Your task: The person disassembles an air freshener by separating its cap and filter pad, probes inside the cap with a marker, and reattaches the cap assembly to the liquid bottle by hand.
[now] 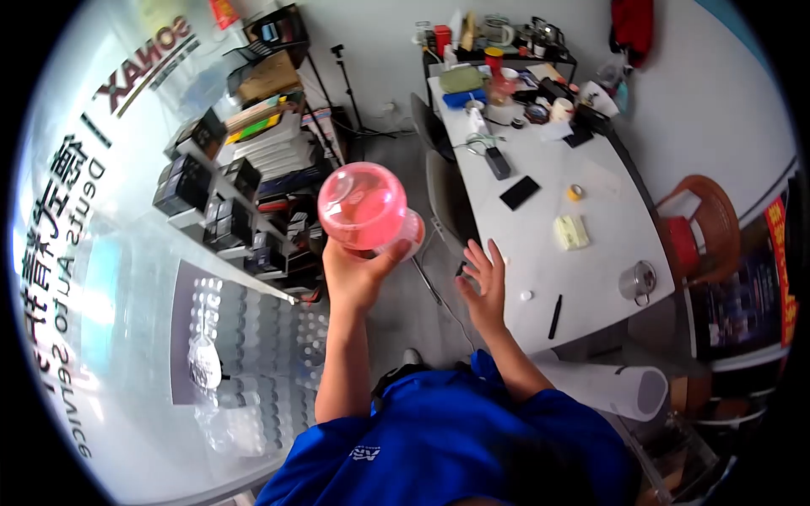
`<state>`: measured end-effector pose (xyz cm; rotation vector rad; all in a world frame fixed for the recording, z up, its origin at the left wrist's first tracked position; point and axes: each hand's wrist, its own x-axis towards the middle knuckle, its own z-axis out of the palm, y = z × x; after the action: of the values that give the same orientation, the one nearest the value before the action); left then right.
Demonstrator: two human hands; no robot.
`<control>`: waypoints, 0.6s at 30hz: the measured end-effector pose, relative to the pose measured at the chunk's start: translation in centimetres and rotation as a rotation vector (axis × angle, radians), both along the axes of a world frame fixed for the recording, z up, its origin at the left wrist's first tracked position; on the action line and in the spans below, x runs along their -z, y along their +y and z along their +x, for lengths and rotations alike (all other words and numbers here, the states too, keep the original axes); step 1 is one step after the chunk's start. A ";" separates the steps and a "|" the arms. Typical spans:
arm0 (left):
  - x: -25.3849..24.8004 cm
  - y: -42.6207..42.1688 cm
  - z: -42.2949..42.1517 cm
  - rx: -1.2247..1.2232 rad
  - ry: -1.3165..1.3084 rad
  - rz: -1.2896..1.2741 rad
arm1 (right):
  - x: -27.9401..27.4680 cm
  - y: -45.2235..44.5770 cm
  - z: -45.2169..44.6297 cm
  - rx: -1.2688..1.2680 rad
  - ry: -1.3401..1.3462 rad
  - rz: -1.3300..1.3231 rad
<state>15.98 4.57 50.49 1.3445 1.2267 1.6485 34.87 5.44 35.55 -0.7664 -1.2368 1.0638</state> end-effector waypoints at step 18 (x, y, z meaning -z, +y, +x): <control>7.9 4.0 9.2 0.070 0.049 -0.087 | 21.5 -7.3 14.4 0.469 -0.350 -0.661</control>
<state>25.19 8.59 42.60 1.3656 1.2510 1.5045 49.24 -1.84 14.07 -1.7179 -0.9024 0.9634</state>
